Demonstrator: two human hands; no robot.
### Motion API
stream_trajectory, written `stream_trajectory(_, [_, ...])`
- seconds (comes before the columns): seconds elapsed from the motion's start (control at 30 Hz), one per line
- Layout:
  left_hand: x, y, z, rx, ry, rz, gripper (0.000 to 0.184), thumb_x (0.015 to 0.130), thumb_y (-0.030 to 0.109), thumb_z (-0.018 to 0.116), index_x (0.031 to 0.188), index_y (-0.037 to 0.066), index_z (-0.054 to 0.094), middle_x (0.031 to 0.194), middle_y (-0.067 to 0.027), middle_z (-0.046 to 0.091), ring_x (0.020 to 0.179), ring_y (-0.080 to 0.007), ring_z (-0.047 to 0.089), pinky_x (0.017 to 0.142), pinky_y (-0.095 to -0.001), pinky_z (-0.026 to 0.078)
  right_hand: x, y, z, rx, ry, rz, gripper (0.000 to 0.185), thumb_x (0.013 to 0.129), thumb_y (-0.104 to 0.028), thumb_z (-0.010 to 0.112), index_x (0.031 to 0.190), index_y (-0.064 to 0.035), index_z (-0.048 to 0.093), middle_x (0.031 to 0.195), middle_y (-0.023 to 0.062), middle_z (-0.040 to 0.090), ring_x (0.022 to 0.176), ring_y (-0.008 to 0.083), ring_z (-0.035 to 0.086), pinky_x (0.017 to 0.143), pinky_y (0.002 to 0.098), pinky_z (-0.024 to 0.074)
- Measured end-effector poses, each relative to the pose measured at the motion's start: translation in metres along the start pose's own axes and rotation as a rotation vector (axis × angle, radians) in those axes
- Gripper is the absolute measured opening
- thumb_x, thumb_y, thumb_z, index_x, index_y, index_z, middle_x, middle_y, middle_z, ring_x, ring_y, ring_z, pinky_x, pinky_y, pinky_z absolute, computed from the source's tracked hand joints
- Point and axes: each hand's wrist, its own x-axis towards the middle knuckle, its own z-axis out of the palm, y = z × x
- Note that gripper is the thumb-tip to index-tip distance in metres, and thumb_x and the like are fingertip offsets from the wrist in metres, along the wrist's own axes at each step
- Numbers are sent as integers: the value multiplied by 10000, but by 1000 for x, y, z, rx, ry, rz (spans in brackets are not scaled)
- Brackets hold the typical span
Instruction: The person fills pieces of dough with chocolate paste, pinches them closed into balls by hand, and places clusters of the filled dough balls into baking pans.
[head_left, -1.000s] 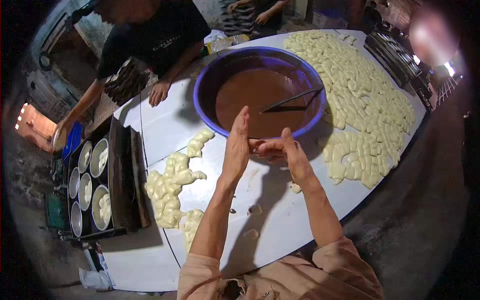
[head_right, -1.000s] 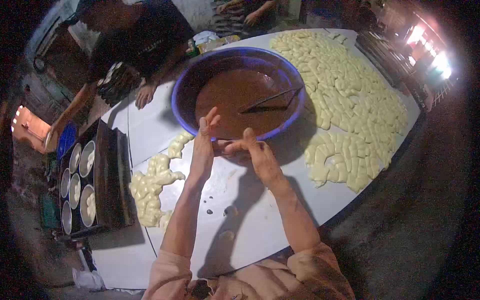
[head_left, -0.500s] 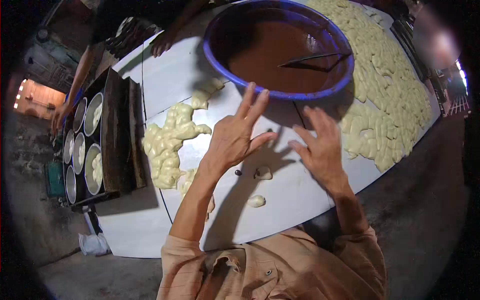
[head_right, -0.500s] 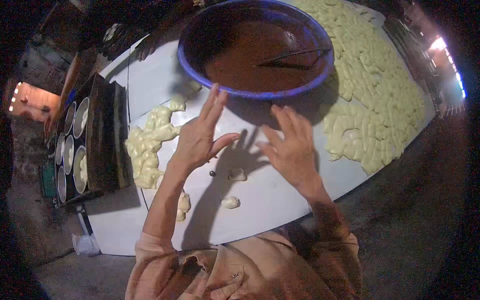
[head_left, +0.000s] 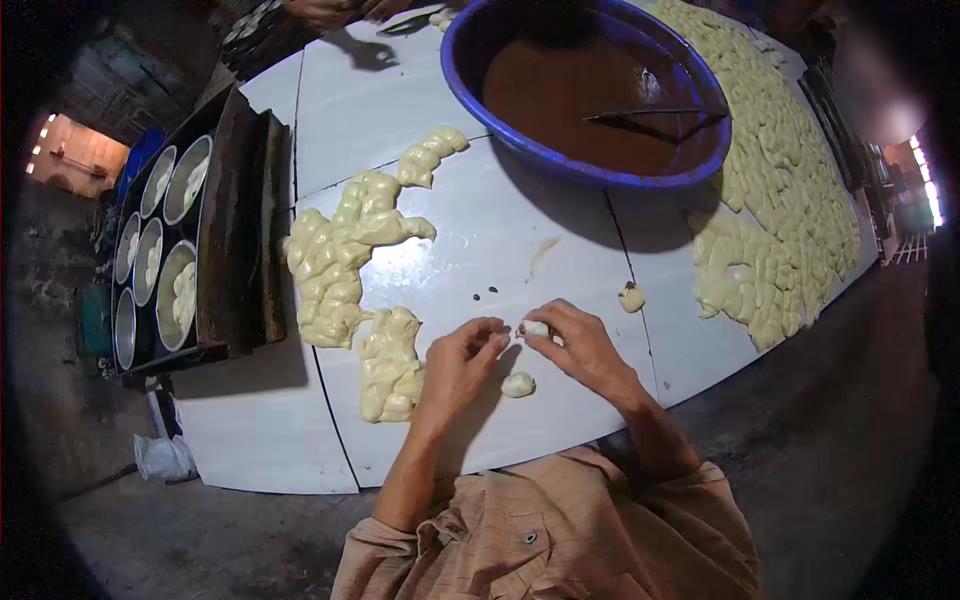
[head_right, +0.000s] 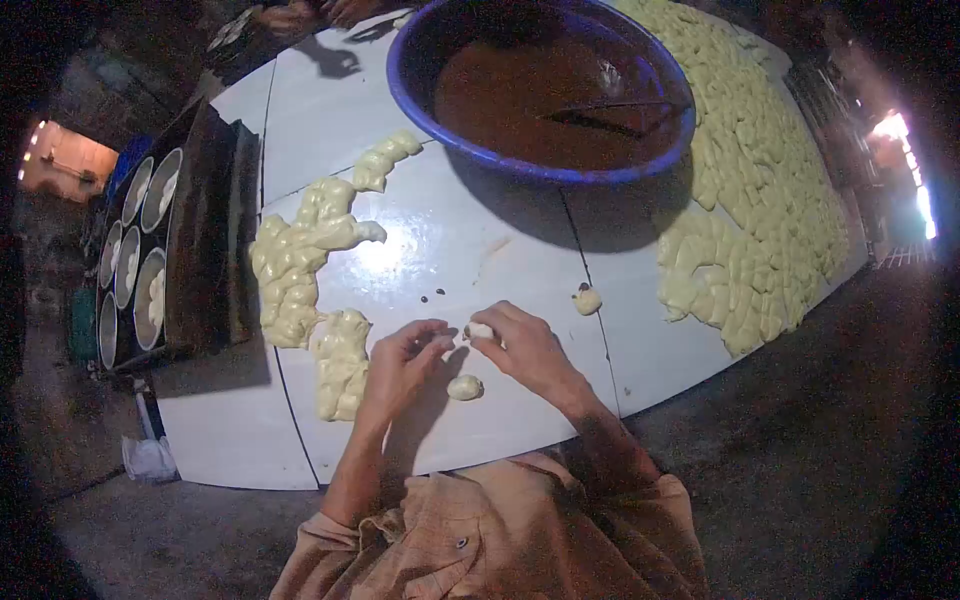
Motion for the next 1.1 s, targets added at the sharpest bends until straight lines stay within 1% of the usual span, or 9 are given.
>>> stream_trajectory(0.23, [-12, -13, -2, -170, 56, -40, 376, 977, 270, 659, 1198, -33, 679, 1063, -92, 730, 926, -121, 663, 774, -287, 538, -18, -15, 16, 121, 86, -114, 237, 903, -118, 711, 1120, -38, 659, 1070, 112, 660, 820, 203, 670, 727, 317, 543])
stream_trajectory(0.4, [-30, -17, -19, -136, 78, -39, 386, 944, 197, 704, 1250, -30, 642, 1101, -105, 727, 967, -153, 682, 800, -285, 551, -17, -10, 18, -3, -159, -142, 323, 931, -165, 664, 1228, -44, 632, 1163, 150, 634, 1107, 339, 619, 938, 424, 509])
stream_trajectory(0.53, [-53, -27, -16, 11, 81, 19, 469, 862, 174, 786, 1264, -11, 632, 1058, -103, 715, 870, -136, 663, 780, -283, 540, -15, -30, 9, 13, -134, 8, 316, 967, -112, 618, 1272, -34, 605, 1184, 156, 634, 1067, 340, 638, 913, 388, 514])
stream_trajectory(0.6, [-59, -43, 0, -1, 110, 66, 590, 781, 150, 851, 1300, 13, 606, 1048, -92, 709, 858, -135, 667, 781, -295, 542, -17, -26, 13, -21, -167, -54, 297, 973, -107, 607, 1260, -29, 610, 1179, 157, 635, 1065, 339, 639, 915, 390, 514])
stream_trajectory(0.77, [-61, -35, 32, 69, 117, 133, 762, 810, 130, 788, 1472, 68, 415, 1002, -118, 679, 765, -230, 674, 725, -352, 547, -17, -22, 9, 38, -273, -86, 262, 964, -122, 577, 1201, -24, 630, 1109, 164, 635, 1000, 356, 658, 874, 420, 525])
stream_trajectory(0.83, [-66, -19, 24, 41, 83, 12, 829, 805, 154, 795, 1511, 80, 366, 1006, -117, 683, 749, -232, 665, 727, -349, 546, -17, -30, 1, 13, -273, -53, 262, 957, -130, 594, 1193, -21, 632, 1109, 164, 635, 1002, 351, 660, 866, 415, 527])
stream_trajectory(0.97, [-79, -38, -7, 50, 216, 80, 698, 825, 201, 800, 1438, 65, 496, 959, -92, 703, 748, -199, 673, 722, -337, 549, -1, -57, 5, -119, -51, -4, 256, 941, -147, 630, 1158, -11, 638, 1107, 164, 635, 986, 346, 666, 853, 415, 531])
stream_trajectory(1.03, [-77, -44, -30, 111, 445, 175, 472, 880, 187, 758, 1307, 47, 615, 905, -107, 719, 760, -206, 700, 726, -327, 555, 18, -63, 17, -55, -60, -1, 253, 929, -170, 655, 1130, -16, 650, 1112, 167, 635, 944, 349, 672, 830, 421, 532])
stream_trajectory(1.1, [-73, -37, -61, 308, 600, 231, 435, 871, 133, 769, 1276, 38, 641, 1012, -126, 722, 857, -202, 706, 716, -310, 563, 41, -80, 34, -85, -99, -101, 250, 929, -168, 654, 1132, -22, 653, 1121, 169, 634, 915, 350, 673, 813, 427, 532])
